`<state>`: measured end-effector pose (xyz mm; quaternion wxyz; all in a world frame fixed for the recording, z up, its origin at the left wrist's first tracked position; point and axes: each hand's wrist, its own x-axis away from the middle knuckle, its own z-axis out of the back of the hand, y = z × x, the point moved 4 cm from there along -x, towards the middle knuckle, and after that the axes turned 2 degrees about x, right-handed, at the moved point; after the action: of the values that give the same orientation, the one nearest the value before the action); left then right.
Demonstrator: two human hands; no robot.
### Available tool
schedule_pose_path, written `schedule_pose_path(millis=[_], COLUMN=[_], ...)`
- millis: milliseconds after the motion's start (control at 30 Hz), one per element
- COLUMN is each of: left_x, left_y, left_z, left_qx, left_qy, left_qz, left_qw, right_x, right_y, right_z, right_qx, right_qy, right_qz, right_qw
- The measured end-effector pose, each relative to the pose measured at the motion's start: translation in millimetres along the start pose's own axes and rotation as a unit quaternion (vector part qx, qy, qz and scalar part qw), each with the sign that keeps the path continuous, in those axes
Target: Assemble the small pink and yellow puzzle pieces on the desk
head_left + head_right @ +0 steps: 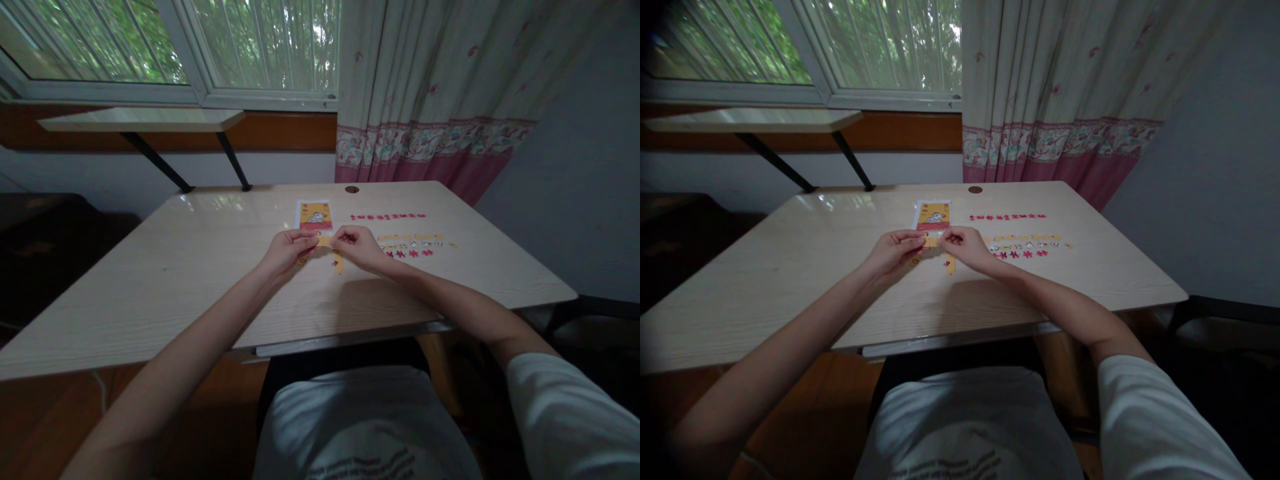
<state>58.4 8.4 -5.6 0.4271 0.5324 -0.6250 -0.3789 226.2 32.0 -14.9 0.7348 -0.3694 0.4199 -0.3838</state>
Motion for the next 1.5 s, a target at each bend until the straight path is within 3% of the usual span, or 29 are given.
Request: schedule_pose_path(millis=[333, 633, 967, 1133, 1500], left_x=[0, -2, -2, 2, 3], left_y=[0, -3, 4, 3, -4], left_z=[0, 0, 1, -3, -6], left_qx=[-0.005, -0.031, -0.138, -0.192, -0.238], left_qy=[0.007, -0.034, -0.071, -0.088, -0.132], left_qz=[-0.025, -0.063, -0.122, -0.117, -0.12], left_qw=[1.0, 0.997, 0.98, 0.97, 0.955], right_x=[0, 2, 4, 1, 5], right_y=[0, -2, 0, 1, -10], right_z=[-3, -4, -8, -5, -7], right_qx=[0.0, -0.014, -0.011, 0.005, 0.014], right_qy=[0.011, 0.009, -0.013, -0.01, -0.069], right_qz=[0.004, -0.005, -0.023, -0.01, -0.037], right_qw=[1.0, 1.0, 1.0, 1.0, 0.997])
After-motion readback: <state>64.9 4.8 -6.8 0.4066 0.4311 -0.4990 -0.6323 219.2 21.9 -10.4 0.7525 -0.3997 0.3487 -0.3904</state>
